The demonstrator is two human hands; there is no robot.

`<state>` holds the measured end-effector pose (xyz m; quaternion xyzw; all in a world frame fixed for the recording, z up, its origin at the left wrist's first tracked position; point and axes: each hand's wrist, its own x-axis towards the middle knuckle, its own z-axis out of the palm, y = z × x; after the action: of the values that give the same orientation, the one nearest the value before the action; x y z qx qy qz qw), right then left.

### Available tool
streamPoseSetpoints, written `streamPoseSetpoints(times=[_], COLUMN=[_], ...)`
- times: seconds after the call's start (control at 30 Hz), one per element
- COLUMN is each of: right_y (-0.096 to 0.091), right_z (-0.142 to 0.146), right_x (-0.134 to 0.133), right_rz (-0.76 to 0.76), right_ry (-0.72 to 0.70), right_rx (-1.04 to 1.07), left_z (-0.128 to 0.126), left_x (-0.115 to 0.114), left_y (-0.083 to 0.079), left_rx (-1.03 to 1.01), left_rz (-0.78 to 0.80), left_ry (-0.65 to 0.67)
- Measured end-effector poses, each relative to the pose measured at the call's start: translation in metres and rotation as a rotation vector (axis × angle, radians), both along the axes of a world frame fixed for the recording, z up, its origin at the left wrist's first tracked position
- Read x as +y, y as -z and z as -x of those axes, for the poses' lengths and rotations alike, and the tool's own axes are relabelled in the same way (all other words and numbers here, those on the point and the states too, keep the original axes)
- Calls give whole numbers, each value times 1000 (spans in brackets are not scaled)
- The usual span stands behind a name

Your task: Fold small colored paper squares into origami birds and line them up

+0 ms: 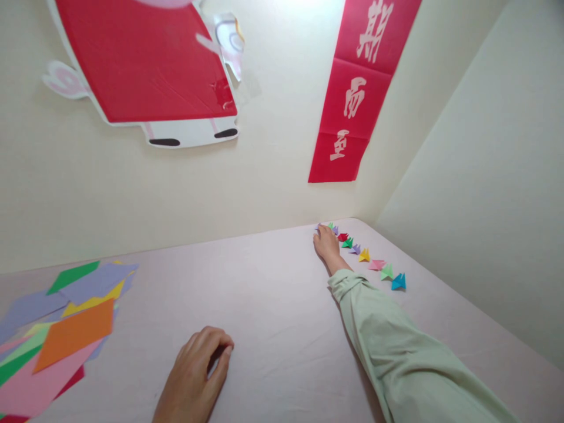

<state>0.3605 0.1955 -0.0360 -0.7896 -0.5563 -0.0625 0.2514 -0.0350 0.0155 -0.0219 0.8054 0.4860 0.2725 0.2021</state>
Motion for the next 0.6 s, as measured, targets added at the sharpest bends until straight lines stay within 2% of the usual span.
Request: streamPoseSetpoints(times=[0.37,0.6], right_y=[3,3], right_z=[-3,-13], right_x=[1,2], right_rz=[-111,-244], right_ry=[-3,130], right_rx=[99,243], left_z=[0,-1], left_x=[1,0], left_y=[1,-1], left_rx=[6,-2], left_rz=[-4,-14], left_ry=[1,2])
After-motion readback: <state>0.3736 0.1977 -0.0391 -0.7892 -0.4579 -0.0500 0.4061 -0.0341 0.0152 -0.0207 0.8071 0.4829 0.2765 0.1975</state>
